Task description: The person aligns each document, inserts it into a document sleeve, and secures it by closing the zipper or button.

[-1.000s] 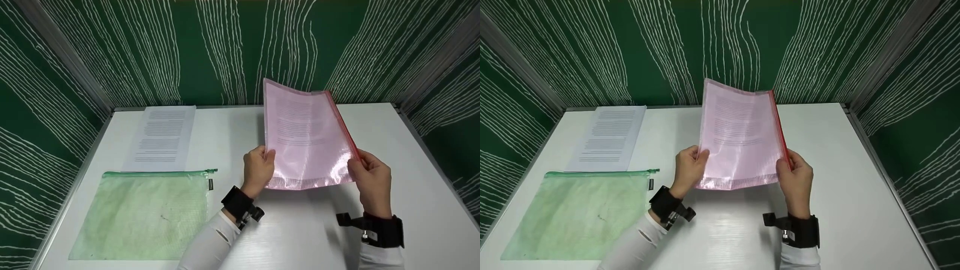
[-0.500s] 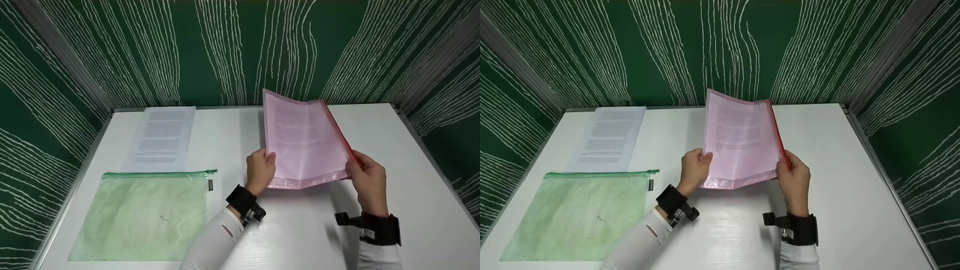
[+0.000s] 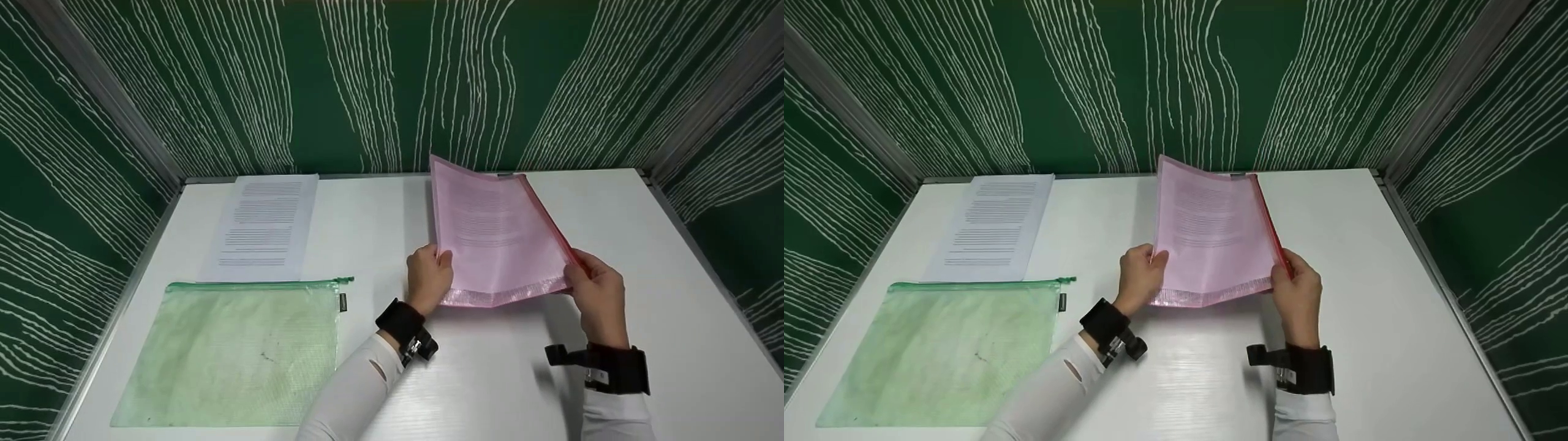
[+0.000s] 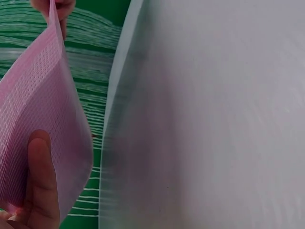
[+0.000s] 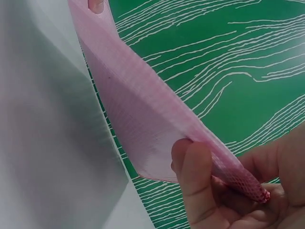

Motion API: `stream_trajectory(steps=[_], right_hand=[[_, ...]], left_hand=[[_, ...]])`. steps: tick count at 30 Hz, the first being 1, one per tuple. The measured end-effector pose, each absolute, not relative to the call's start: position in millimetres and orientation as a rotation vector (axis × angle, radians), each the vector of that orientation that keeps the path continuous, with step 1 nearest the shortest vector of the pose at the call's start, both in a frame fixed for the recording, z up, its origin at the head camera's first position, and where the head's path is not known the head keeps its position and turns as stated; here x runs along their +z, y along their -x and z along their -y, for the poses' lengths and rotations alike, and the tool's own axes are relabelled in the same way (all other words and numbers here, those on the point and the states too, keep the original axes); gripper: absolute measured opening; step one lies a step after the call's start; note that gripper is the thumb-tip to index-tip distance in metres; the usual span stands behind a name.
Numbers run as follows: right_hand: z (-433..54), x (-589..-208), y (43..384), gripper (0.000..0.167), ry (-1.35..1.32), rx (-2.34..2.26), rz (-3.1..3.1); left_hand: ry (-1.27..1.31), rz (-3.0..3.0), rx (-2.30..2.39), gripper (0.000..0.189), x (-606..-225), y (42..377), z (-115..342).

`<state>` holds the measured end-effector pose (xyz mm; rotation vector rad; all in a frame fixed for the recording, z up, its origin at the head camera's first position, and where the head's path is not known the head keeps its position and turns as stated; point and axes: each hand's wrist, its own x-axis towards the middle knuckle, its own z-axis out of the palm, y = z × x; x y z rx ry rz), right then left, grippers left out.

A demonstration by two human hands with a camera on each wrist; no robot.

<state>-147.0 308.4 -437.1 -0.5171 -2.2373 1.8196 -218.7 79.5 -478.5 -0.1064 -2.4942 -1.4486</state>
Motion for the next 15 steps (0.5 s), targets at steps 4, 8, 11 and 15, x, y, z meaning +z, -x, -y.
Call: stream_trajectory(steps=[4,8,11,15], right_hand=[[-311.6,-440.9,148.9,0.042,0.519,1.917,2.168],[-314.2,-444.4,150.1,0.043,0.530,1.979,2.121],[-316.2,-446.8,150.3,0.042,0.548,1.965,2.149],[-318.9,-449.1,150.2,0.038,0.608,1.945,2.177]], left_hand=[[0.090,2.514,-1.448,0.019,-481.0,220.2,-81.3],[0.073,2.540,-1.432,0.019,-483.1,221.5,-83.3],[0.067,2.559,-1.410,0.022,-484.1,222.2,-84.5],[0.071,2.570,-1.369,0.025,-484.4,222.5,-84.6]])
